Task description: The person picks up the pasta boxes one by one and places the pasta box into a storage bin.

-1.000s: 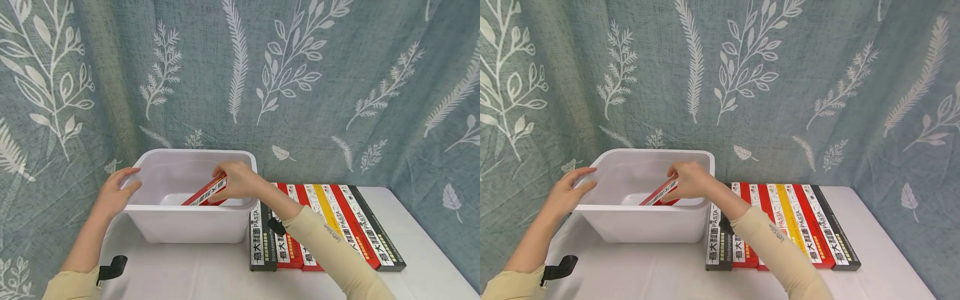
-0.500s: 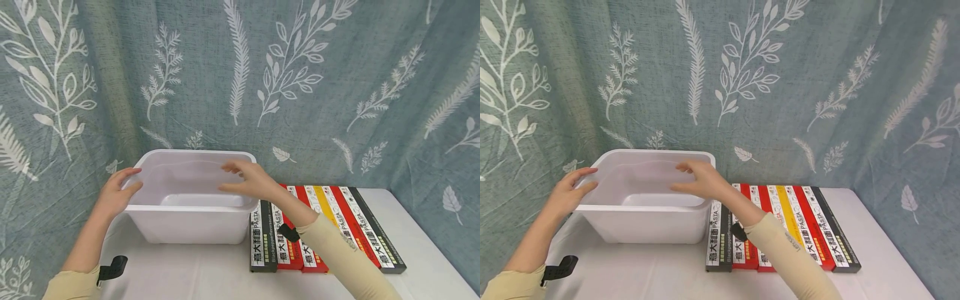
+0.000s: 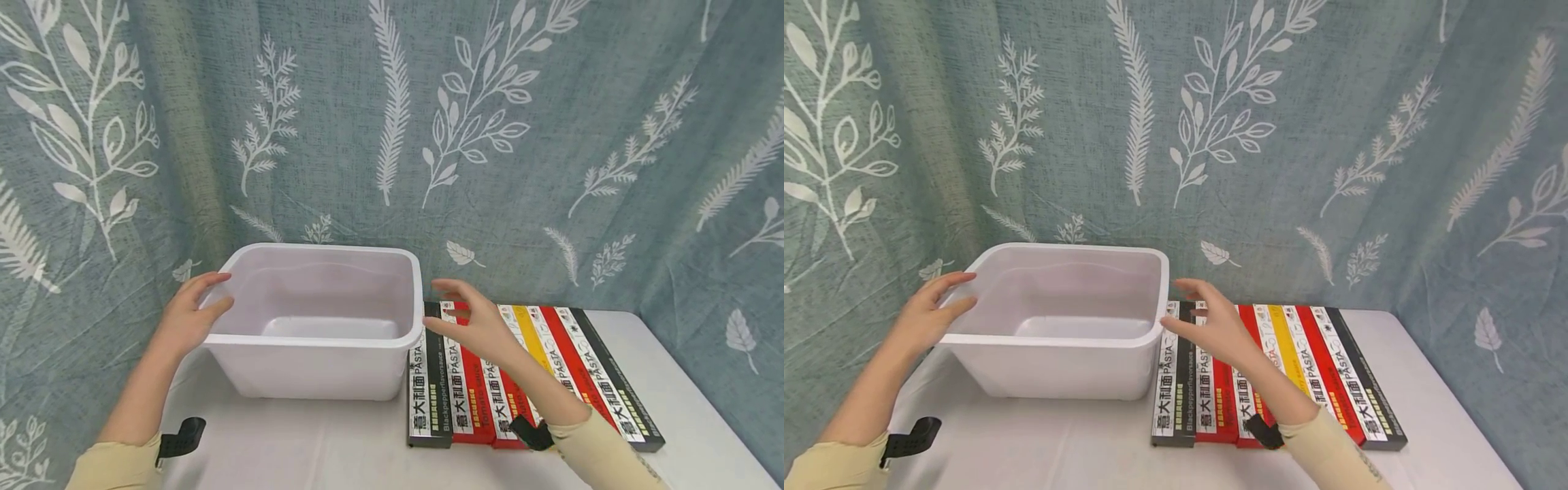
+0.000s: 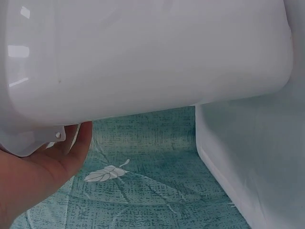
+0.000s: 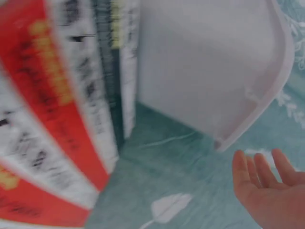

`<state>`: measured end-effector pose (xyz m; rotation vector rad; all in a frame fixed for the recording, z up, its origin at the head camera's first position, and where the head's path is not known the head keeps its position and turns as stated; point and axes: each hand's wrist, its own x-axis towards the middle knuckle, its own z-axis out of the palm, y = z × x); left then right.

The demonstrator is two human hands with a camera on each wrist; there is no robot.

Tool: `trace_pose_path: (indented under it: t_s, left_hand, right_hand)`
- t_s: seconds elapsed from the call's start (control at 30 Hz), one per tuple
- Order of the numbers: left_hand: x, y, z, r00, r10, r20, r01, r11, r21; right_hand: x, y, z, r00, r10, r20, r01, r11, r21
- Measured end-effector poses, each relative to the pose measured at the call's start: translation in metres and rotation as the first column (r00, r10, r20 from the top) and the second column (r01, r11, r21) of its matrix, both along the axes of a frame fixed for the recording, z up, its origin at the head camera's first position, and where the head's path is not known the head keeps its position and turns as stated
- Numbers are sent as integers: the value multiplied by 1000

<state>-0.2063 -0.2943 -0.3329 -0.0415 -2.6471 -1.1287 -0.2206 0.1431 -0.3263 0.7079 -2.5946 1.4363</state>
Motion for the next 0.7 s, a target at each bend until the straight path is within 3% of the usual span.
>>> trace_pose_path:
  t_s: [0.27, 0.5, 0.7]
  left_hand:
    - [2, 2, -1, 1000, -19, -19, 19, 999, -39]
    - [4, 1, 0, 997, -52, 49, 55, 996, -70]
    - [7, 3, -1, 998, -44, 53, 47, 997, -57]
  right_hand:
    - [25, 54, -38, 993, -80, 90, 78, 997, 29]
    - [38, 99, -55, 975, -176, 134, 168, 983, 68]
    - [46, 138, -67, 953, -280, 118, 260, 952, 163]
